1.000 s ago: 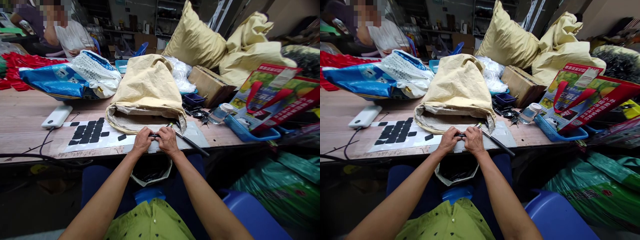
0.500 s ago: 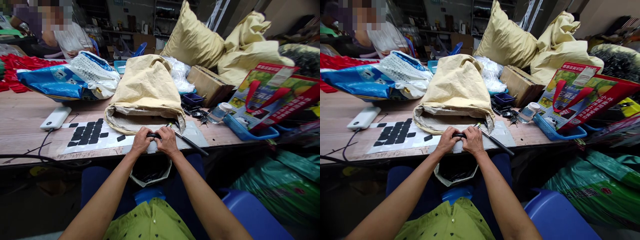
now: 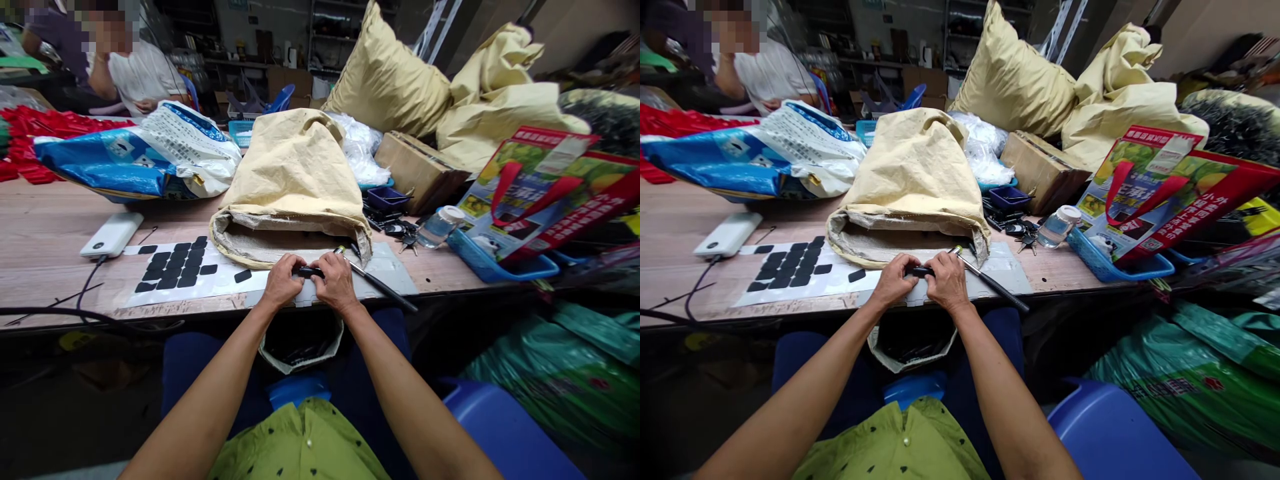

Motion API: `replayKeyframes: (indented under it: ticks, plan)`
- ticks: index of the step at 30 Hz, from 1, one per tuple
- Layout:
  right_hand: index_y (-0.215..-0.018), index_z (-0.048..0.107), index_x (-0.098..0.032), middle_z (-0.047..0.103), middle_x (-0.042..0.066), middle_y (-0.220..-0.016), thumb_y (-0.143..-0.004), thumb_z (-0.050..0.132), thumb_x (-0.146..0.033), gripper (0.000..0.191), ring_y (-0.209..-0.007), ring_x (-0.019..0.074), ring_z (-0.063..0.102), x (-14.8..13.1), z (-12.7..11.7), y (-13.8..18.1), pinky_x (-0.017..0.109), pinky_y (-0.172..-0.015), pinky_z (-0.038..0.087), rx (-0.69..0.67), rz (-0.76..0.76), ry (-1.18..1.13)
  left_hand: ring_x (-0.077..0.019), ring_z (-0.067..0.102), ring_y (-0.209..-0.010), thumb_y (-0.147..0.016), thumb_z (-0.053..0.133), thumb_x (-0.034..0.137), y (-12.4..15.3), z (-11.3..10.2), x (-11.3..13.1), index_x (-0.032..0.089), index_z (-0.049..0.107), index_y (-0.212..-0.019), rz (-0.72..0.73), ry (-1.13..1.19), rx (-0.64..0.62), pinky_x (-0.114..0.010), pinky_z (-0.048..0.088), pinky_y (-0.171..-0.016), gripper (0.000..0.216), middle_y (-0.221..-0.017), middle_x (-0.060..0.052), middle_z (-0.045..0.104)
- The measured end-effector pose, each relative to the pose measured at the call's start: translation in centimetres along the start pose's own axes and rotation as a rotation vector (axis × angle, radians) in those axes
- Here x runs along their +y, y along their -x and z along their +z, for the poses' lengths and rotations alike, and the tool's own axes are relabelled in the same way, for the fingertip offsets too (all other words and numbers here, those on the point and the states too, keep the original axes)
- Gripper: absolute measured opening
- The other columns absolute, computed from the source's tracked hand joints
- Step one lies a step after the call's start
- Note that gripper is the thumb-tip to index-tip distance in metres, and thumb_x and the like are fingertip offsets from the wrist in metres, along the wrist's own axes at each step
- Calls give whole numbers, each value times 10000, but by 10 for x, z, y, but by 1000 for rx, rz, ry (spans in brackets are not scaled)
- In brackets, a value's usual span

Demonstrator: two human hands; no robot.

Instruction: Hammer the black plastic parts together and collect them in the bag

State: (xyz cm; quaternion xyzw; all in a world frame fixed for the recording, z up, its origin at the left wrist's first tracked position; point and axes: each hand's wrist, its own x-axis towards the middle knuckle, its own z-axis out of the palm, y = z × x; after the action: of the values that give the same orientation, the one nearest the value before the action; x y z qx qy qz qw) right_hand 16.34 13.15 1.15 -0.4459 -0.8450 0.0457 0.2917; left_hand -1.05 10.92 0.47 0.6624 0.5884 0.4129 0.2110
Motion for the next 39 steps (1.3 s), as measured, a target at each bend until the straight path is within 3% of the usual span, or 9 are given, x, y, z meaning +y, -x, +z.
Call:
replayKeyframes:
  ticks: [7,14,23,32,39]
  plan:
    - [-1012,647,-225,626,64,-1059,-848,624,-208,167,-1064,266,496,1,1,1,395,-918,353,1,1,-16,-197,617,-877,-772,736,190,0,-1,1,208,709,-923,-15,-32,-17,-337,506,-828,154,-905,-20,635]
    - [-1132,667,-244,641,66,-1097,-850,651,-228,282,-1079,270,490,0,1,1,407,-942,341,-21,-33,4,-188,614,-878,-806,717,184,-1,0,-4,217,712,-931,-1,-18,-29,-324,495,-824,130,-899,-10,647]
    - [-1059,685,-232,669,55,-1029,-900,641,-280,172,-1058,256,493,3,5,2,404,-946,325,-27,-63,10,-200,612,-906,-838,666,180,0,-1,-2,215,688,-914,39,-19,-41,-338,488,-858,86,-913,-18,651]
    - [-968,660,-209,674,62,-989,-881,625,-215,94,-1027,250,504,5,8,2,409,-940,320,-58,-124,43,-223,580,-918,-845,641,170,-1,3,-1,228,655,-829,90,-150,-98,-364,463,-862,62,-900,-25,619]
    - [-999,677,-218,684,63,-1009,-863,686,-270,145,-1039,257,525,2,4,3,395,-932,344,-26,-44,-22,-203,606,-904,-775,616,127,1,-3,3,210,671,-875,83,10,-31,-344,481,-860,141,-898,-20,649]
